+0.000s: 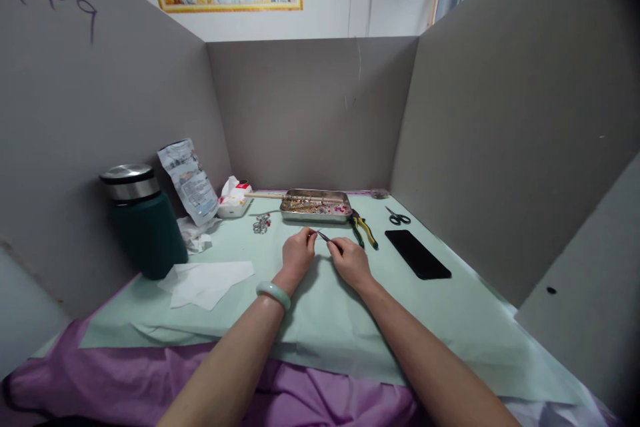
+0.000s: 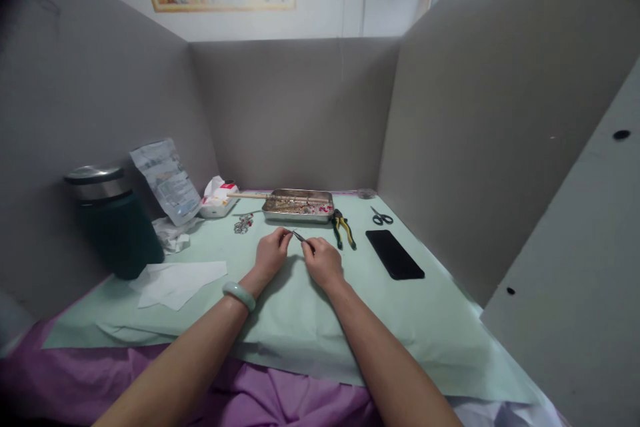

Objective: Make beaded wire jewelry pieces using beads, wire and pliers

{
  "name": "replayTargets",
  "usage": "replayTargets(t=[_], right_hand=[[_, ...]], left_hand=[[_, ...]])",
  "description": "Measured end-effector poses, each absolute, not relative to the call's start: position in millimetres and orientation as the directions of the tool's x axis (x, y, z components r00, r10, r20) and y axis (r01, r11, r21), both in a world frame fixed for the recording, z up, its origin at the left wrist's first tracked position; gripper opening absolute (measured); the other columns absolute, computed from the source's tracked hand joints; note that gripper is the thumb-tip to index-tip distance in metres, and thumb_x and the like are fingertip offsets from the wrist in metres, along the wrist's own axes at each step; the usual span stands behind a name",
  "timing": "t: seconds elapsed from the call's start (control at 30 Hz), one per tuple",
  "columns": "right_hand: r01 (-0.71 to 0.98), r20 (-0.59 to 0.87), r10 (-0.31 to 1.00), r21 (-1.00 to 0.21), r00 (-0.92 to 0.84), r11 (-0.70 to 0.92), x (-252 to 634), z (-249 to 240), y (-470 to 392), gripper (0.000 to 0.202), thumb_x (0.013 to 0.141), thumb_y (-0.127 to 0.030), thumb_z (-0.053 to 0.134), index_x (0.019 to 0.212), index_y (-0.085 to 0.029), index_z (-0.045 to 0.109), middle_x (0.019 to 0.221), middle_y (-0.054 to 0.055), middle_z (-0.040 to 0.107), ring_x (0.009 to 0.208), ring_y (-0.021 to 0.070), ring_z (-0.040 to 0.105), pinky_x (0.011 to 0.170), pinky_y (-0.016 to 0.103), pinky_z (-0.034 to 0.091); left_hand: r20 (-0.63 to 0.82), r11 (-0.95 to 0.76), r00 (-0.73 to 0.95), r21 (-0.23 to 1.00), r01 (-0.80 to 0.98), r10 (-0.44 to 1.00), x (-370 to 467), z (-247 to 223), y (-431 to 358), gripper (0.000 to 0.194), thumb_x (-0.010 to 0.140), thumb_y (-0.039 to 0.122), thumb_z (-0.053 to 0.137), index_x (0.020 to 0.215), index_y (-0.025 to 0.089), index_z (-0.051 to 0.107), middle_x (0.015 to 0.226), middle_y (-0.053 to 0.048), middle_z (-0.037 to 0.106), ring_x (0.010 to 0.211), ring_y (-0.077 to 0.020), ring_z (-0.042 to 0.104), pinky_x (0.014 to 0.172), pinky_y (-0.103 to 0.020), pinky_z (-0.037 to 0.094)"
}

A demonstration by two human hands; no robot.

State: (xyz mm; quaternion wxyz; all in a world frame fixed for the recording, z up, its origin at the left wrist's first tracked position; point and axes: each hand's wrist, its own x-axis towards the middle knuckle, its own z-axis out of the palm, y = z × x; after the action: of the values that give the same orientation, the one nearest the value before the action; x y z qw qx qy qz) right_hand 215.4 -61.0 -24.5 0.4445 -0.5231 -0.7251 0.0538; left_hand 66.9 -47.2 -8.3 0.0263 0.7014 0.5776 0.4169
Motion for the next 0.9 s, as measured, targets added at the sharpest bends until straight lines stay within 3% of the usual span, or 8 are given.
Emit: replayTargets(t=[0.23,0.43,0.7,0.9], right_hand=[[0.733,0.585,0.809,-0.523,-0.062,0.434,215.2,-24.0,-61.3,0.024,0.089,-0.028,0.047,0.086,-0.02,0.069,0.088,0.005,0.07,0.085,0.0172,0.063,0.074,0.024,0.041],[0.754,0.578,0.814,-0.511,-0.056,0.414,214.4,-23.8,-62.6,0.026,0.09,-0.028,0.046,0.084,-0.02,0.07,0.086,0.004,0.071,0.083,0.0169,0.064,0.072,0.023,0.039],[0.774,0.557,0.83,-0.508,-0.04,0.378,213.1,-21.0,-65.0,0.029,0.09,-0.032,0.045,0.079,-0.022,0.069,0.079,0.004,0.072,0.075,0.0167,0.064,0.065,0.023,0.036],[0.784,0.542,0.84,-0.51,-0.026,0.353,212.5,-19.4,-65.0,0.028,0.09,-0.032,0.045,0.078,-0.022,0.069,0.08,0.004,0.072,0.075,0.0168,0.063,0.063,0.024,0.036]], left_hand=[[0.561,-0.263,0.014,0.365,0.893,0.827,72.0,-4.1,-54.7,0.022,0.091,0.029,0.043,0.09,0.02,0.063,0.081,-0.007,0.069,0.071,-0.0192,0.061,0.059,-0.029,0.029],[0.553,-0.233,0.027,0.307,0.923,0.833,74.7,-4.3,-54.3,0.024,0.092,0.028,0.04,0.089,0.019,0.061,0.081,-0.008,0.069,0.071,-0.0194,0.061,0.058,-0.029,0.027],[0.543,-0.243,0.033,0.32,0.916,0.839,74.1,-4.6,-55.4,0.023,0.092,0.028,0.039,0.09,0.019,0.06,0.081,-0.008,0.068,0.07,-0.0196,0.061,0.059,-0.029,0.027],[0.526,-0.279,0.034,0.394,0.876,0.85,74.4,-4.6,-54.2,0.022,0.091,0.026,0.04,0.088,0.019,0.06,0.079,-0.01,0.068,0.072,-0.0208,0.061,0.06,-0.028,0.03]])
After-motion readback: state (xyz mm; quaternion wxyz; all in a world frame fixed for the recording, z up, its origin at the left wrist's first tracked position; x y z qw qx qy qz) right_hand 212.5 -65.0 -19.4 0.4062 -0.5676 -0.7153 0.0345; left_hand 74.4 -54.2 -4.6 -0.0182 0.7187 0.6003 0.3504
